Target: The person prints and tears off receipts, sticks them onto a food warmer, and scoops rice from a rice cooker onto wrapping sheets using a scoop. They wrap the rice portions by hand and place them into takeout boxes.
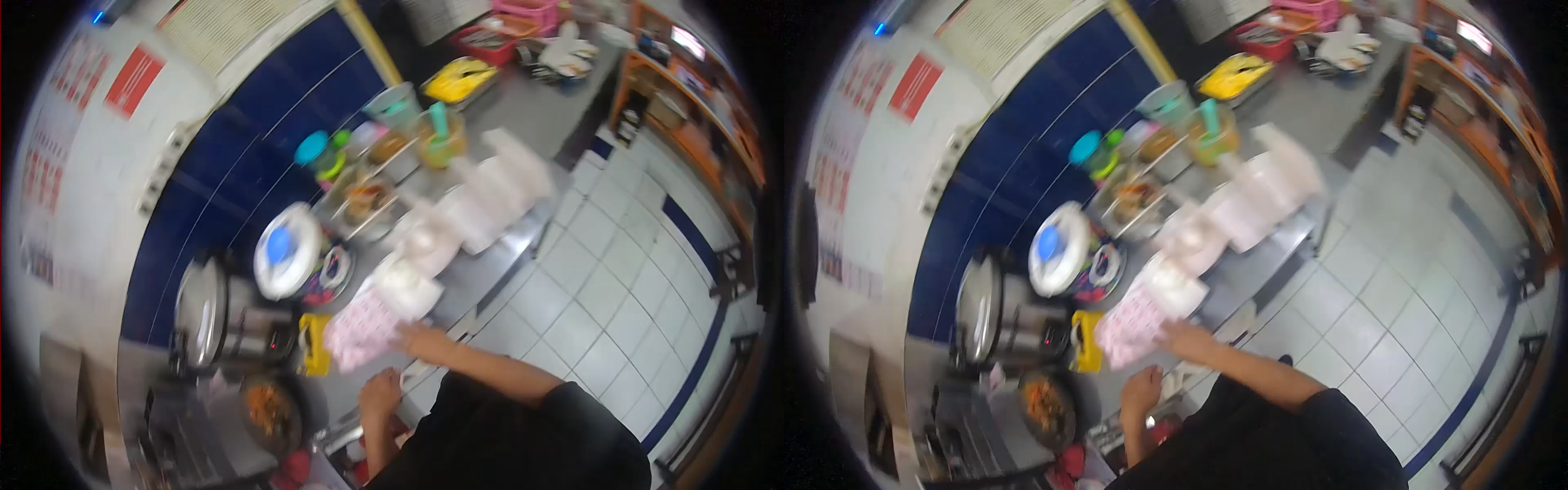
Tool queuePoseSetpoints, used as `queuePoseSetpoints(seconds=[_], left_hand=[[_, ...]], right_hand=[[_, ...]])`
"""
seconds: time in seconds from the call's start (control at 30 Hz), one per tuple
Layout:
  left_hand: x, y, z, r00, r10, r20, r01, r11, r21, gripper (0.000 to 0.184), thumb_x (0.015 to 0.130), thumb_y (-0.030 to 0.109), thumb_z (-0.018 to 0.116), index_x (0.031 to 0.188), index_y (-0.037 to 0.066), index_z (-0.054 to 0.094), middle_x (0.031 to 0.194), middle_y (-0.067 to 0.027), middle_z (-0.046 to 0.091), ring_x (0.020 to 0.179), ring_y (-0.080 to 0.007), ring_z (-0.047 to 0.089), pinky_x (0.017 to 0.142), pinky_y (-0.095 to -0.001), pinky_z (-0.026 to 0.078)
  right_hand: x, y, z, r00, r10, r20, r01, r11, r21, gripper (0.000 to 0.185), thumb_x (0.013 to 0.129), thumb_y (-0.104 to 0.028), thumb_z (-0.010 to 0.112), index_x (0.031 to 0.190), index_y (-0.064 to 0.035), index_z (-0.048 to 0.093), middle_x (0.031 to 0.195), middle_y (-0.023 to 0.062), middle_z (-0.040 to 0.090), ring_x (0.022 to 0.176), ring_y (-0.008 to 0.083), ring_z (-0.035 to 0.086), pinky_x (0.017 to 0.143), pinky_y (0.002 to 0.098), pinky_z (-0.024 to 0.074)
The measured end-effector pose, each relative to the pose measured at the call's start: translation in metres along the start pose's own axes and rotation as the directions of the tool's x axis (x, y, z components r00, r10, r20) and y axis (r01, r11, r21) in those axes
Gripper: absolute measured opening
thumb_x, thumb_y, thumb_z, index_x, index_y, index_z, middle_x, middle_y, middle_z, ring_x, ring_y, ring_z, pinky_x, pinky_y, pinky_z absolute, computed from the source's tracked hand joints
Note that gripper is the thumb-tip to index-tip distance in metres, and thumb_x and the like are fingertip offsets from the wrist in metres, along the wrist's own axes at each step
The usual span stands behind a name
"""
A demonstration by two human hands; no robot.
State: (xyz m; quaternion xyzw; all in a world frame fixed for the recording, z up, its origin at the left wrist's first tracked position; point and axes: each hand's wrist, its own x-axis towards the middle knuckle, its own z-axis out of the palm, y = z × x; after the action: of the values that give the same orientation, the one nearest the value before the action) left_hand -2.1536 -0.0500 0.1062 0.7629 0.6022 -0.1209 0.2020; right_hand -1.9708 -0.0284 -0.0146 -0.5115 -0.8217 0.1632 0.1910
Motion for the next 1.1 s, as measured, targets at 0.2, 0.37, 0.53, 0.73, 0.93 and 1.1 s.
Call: queuePoseSetpoints(seconds=[0.2, 0.37, 0.53, 0.73, 0.93, 1.1], left_hand=[[0.046, 0.171, -0.022, 0.777, 0.473, 0.415, -0.409, 0.881, -0.237, 0.048, 0.102, 0.047, 0.057, 0.129, 0.009, 0.069, 0.107, -0.0226, 0.073, 0.106, -0.0412, 0.069, 0.091, -0.0442, 0.054], [0.114, 0.363, 0.009, 0.37, 0.749, 0.549, -0.718, 0.605, -0.342, 0.058, 0.104, 0.053, 0.048, 0.141, 0.009, 0.059, 0.122, -0.0233, 0.069, 0.115, -0.041, 0.065, 0.099, -0.0466, 0.051], [0.158, 0.572, 0.022, 0.044, 0.809, 0.586, -0.871, 0.318, -0.374, 0.059, 0.105, 0.051, 0.05, 0.147, 0.01, 0.054, 0.135, -0.0222, 0.063, 0.123, -0.0395, 0.061, 0.104, -0.0446, 0.048], [0.187, 0.782, 0.023, -0.233, 0.791, 0.566, -0.791, 0.184, -0.584, 0.063, 0.105, 0.052, 0.049, 0.15, 0.009, 0.05, 0.138, -0.0231, 0.062, 0.126, -0.0385, 0.06, 0.106, -0.0429, 0.047], [0.249, 0.961, 0.062, -0.176, 0.652, 0.738, -0.792, 0.351, -0.499, 0.064, 0.105, 0.053, 0.051, 0.151, 0.009, 0.049, 0.131, -0.0195, 0.068, 0.117, -0.0353, 0.067, 0.101, -0.0396, 0.05], [0.303, 1.114, 0.112, 0.004, 0.722, 0.692, -0.84, 0.378, -0.389, 0.064, 0.103, 0.052, 0.054, 0.147, 0.005, 0.053, 0.13, -0.0215, 0.068, 0.118, -0.0366, 0.066, 0.103, -0.0384, 0.049]], right_hand=[[-0.159, 0.097, -0.077, 0.951, 0.278, 0.132, -0.308, 0.856, 0.414, 0.043, 0.096, -0.027, 0.064, 0.136, -0.0127, 0.058, 0.132, 0.0155, 0.064, 0.12, 0.0346, 0.063, 0.098, 0.0468, 0.0529], [-0.366, 0.255, -0.079, 0.586, 0.791, 0.177, -0.724, 0.414, 0.552, 0.051, 0.097, -0.044, 0.066, 0.138, -0.0148, 0.062, 0.126, 0.0132, 0.071, 0.114, 0.034, 0.068, 0.097, 0.0457, 0.053], [-0.647, 0.307, 0.005, -0.59, 0.697, -0.407, -0.741, -0.268, 0.616, 0.031, 0.09, -0.022, 0.073, 0.112, -0.0018, 0.069, 0.092, 0.0176, 0.074, 0.075, 0.0249, 0.071, 0.064, 0.0392, 0.0564], [-0.703, 0.236, -0.043, -0.643, 0.495, 0.585, 0.163, -0.658, 0.735, 0.026, 0.096, -0.027, 0.065, 0.115, -0.0095, 0.067, 0.099, 0.0124, 0.069, 0.084, 0.0306, 0.069, 0.069, 0.053, 0.0571], [-0.707, 0.363, -0.073, -0.538, 0.453, 0.711, 0.07, -0.816, 0.574, 0.025, 0.095, -0.027, 0.062, 0.108, -0.0078, 0.071, 0.097, 0.013, 0.073, 0.087, 0.0295, 0.071, 0.071, 0.0493, 0.058], [-0.79, 0.533, -0.131, -0.471, 0.724, 0.504, -0.404, -0.685, 0.606, 0.022, 0.093, -0.024, 0.059, 0.099, -0.0072, 0.073, 0.096, 0.0133, 0.075, 0.092, 0.0293, 0.071, 0.077, 0.0455, 0.0576]])
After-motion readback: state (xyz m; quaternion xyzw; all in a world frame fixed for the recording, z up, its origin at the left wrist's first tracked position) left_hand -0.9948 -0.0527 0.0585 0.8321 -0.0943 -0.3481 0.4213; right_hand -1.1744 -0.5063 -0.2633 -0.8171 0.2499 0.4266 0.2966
